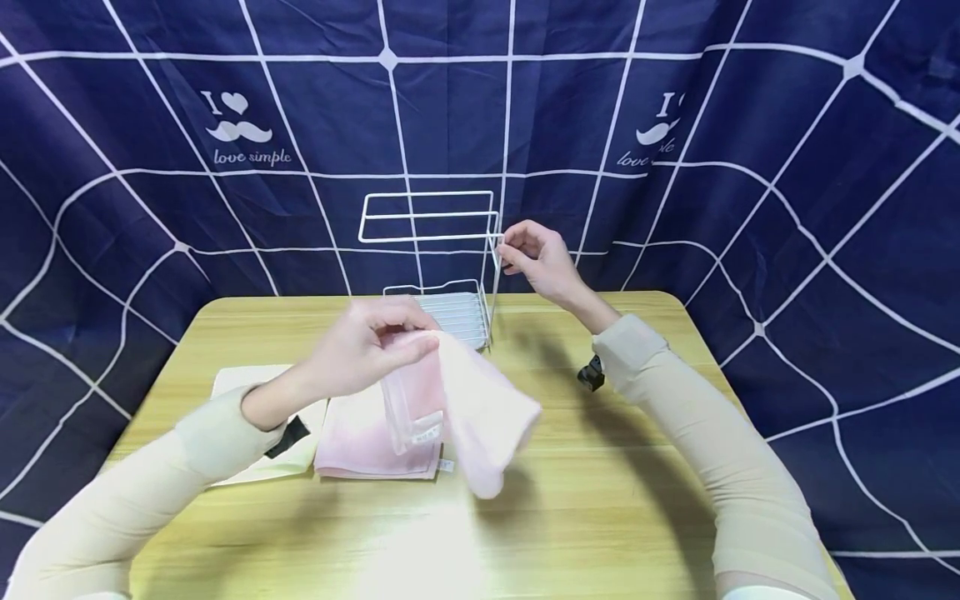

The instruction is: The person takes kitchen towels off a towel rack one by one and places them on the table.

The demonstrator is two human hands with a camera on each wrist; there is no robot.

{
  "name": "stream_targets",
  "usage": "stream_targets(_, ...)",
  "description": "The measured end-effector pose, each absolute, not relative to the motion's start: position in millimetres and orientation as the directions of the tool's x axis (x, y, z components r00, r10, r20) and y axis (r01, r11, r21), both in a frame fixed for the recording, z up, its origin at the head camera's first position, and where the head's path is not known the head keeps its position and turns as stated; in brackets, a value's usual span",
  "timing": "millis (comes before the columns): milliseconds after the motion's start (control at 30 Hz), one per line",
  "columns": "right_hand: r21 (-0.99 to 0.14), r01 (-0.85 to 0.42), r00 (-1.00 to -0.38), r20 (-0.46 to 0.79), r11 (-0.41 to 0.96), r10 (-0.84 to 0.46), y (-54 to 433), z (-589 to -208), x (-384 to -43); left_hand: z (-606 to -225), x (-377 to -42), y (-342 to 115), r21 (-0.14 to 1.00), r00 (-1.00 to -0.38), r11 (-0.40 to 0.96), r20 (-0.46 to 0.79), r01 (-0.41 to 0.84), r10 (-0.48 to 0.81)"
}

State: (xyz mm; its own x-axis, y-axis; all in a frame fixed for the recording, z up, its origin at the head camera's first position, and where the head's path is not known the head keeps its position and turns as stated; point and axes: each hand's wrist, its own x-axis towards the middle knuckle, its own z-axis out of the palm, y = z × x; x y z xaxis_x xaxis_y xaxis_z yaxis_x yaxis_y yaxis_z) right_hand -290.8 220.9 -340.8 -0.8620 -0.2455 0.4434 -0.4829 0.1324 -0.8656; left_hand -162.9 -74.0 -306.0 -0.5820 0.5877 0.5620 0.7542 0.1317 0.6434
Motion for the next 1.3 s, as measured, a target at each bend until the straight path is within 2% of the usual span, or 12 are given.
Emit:
stream_targets(333,-0.865,-0.486,-0.857,0.446,0.121,-0.257,221,-340,-293,-339,-150,-57,0.706,-0.601,0.124,0.481,0.697,0.638)
stream_targets(633,-0.870,-0.477,-0.862,0.434,0.127,-0.262,221,-338,-292,-362,-137,-40,0.818,-0.665,0.108,0.375,0.566,0.646)
stream_targets(1000,-0.864,-0.478,-0.864,0.429,0.161,-0.262,222,-337,-292,-384,-116,-20,0.881,-0.661,0.079,0.287,0.466,0.694)
stream_targets(1300,-0.861,-0.482,-0.862,0.432,0.162,-0.267,222,-337,-291,-415,-128,-13,0.894,-0.686,0.141,0.217,0.426,0.694)
